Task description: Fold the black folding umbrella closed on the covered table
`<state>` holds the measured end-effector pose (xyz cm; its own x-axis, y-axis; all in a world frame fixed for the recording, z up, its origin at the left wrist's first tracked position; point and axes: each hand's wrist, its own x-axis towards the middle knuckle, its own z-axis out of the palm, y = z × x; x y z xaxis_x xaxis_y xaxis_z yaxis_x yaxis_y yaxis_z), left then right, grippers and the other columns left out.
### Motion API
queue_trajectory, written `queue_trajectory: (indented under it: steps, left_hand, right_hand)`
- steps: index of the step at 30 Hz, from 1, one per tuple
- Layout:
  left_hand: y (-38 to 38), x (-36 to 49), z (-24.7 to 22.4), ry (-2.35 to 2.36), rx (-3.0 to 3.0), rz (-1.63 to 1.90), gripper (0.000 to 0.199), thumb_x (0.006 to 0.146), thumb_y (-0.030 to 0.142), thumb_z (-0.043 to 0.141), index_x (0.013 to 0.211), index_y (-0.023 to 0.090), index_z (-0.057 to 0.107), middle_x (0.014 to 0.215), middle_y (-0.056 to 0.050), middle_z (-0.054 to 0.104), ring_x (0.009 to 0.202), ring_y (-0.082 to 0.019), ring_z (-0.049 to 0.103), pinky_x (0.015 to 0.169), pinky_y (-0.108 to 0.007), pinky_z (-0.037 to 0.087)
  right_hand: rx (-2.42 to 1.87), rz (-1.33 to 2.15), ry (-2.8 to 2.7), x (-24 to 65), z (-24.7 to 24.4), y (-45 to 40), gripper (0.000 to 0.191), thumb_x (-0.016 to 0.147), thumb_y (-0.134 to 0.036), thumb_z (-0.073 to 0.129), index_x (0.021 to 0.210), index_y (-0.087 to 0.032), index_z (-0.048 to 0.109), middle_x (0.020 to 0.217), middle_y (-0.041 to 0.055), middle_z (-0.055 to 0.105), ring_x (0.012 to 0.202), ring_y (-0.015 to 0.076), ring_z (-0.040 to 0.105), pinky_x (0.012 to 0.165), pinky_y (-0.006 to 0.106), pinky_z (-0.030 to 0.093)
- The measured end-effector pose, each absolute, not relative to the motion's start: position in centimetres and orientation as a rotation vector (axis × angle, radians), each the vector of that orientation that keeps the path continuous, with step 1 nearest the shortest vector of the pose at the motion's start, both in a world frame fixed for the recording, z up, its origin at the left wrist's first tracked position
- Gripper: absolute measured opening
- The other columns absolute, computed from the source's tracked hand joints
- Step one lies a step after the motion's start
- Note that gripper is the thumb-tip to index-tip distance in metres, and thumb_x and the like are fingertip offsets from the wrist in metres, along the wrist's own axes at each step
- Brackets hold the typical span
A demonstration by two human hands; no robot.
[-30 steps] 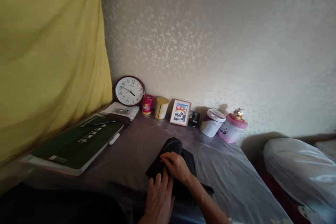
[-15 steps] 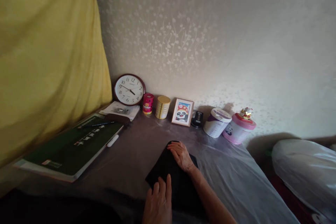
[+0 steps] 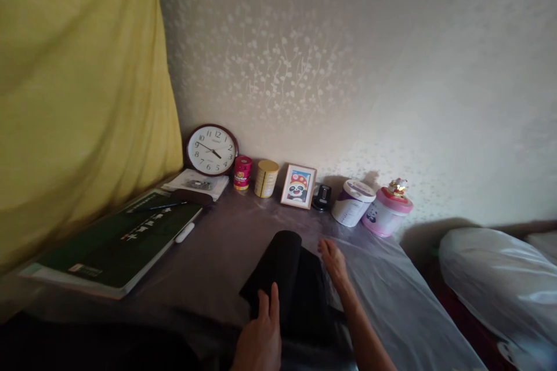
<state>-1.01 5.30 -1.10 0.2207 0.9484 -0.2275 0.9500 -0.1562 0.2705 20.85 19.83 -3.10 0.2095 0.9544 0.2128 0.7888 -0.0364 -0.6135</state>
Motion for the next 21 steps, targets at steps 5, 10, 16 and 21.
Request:
queue_trajectory:
  steps: [5, 10, 16, 21]
  left_hand:
    - [5.0, -1.6, -0.4, 1.726, 2.119, 0.085, 0.064, 0.082, 0.008, 0.031, 0.141, 0.014, 0.006, 0.141, -0.022, 0.03, 0.088, -0.019, 0.064, 0.074, -0.027, 0.048]
    - [5.2, -2.3, -1.3, 1.677, 2.085, 0.26, 0.06, 0.085, 0.017, 0.03, 0.141, 0.011, 0.008, 0.135, -0.02, 0.038, 0.092, -0.019, 0.061, 0.079, -0.028, 0.046]
    - [5.0, -2.5, -1.3, 1.704, 2.078, 0.324, 0.061, 0.084, 0.014, 0.031, 0.141, 0.014, 0.012, 0.131, -0.017, 0.043, 0.089, -0.016, 0.061, 0.078, -0.025, 0.044]
    - [4.9, -2.3, -1.4, 1.734, 2.118, 0.304, 0.062, 0.082, 0.012, 0.032, 0.141, 0.013, 0.012, 0.129, -0.018, 0.044, 0.084, -0.016, 0.063, 0.071, -0.025, 0.046]
  right_hand:
    - [-1.927, 0.838, -1.296, 23.2, -4.3, 15.0, 0.034, 0.08, -0.041, 0.035, 0.087, -0.018, 0.058, 0.08, 0.0062, 0.064, 0.067, 0.0166, 0.063, 0.048, 0.023, 0.045]
    - [-1.975, 0.814, -1.301, 21.7, -3.8, 13.6, 0.037, 0.078, -0.043, 0.036, 0.082, -0.016, 0.06, 0.066, 0.0032, 0.058, 0.058, 0.0156, 0.058, 0.043, 0.022, 0.041]
    - [-1.8, 0.53, -1.4, 20.2, -2.7, 13.9, 0.048, 0.075, -0.057, 0.039, 0.07, -0.015, 0.064, 0.063, 0.0036, 0.06, 0.062, 0.0184, 0.057, 0.053, 0.026, 0.04]
    - [-1.737, 0.552, -1.391, 19.0, -2.4, 14.3, 0.044, 0.069, -0.058, 0.047, 0.06, -0.017, 0.062, 0.057, 0.0024, 0.057, 0.06, 0.0192, 0.054, 0.055, 0.027, 0.04]
